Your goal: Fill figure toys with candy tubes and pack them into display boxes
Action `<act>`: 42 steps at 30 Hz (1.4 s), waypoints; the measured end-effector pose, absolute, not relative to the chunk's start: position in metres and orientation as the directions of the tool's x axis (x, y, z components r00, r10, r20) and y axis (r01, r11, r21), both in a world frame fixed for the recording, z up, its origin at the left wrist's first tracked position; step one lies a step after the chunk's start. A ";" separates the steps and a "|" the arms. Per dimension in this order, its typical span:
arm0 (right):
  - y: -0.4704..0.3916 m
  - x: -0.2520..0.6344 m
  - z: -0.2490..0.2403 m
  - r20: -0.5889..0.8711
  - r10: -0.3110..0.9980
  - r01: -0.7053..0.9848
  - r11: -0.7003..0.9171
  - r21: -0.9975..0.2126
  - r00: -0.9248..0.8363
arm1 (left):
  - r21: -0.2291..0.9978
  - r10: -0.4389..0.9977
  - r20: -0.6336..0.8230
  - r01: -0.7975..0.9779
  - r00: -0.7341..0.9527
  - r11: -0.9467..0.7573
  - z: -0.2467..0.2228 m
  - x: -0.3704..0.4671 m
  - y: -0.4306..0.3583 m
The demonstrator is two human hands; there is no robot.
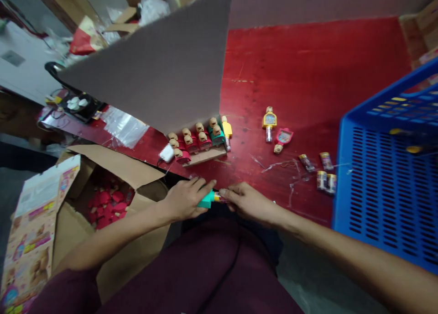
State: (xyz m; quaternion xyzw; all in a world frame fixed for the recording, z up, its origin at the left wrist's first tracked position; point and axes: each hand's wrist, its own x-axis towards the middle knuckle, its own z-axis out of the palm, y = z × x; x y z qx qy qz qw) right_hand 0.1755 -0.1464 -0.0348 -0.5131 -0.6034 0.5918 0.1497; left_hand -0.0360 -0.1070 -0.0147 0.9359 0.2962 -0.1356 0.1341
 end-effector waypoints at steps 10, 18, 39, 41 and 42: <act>-0.149 0.199 -0.038 0.501 0.506 0.517 0.846 -0.129 -0.702 | 0.665 0.497 -0.399 0.616 0.771 -0.422 -0.009 -0.029 -0.100; -0.169 0.195 -0.032 0.175 0.793 0.507 0.524 -0.684 -0.584 | 0.478 0.464 -0.370 0.593 0.805 -0.648 -0.006 -0.024 -0.115; -0.153 0.179 -0.045 -0.282 0.838 0.365 -0.108 -0.925 -0.467 | -0.048 0.418 -0.068 0.416 0.906 -0.908 -0.032 -0.029 -0.109; -0.154 0.183 -0.048 -0.351 0.778 0.327 -0.197 -0.924 -0.521 | 0.025 0.437 -0.131 0.443 0.890 -0.896 -0.030 -0.032 -0.106; -0.156 0.186 -0.050 -0.351 0.786 0.350 -0.184 -0.918 -0.508 | 0.077 0.445 -0.187 0.465 0.876 -0.882 -0.029 -0.033 -0.104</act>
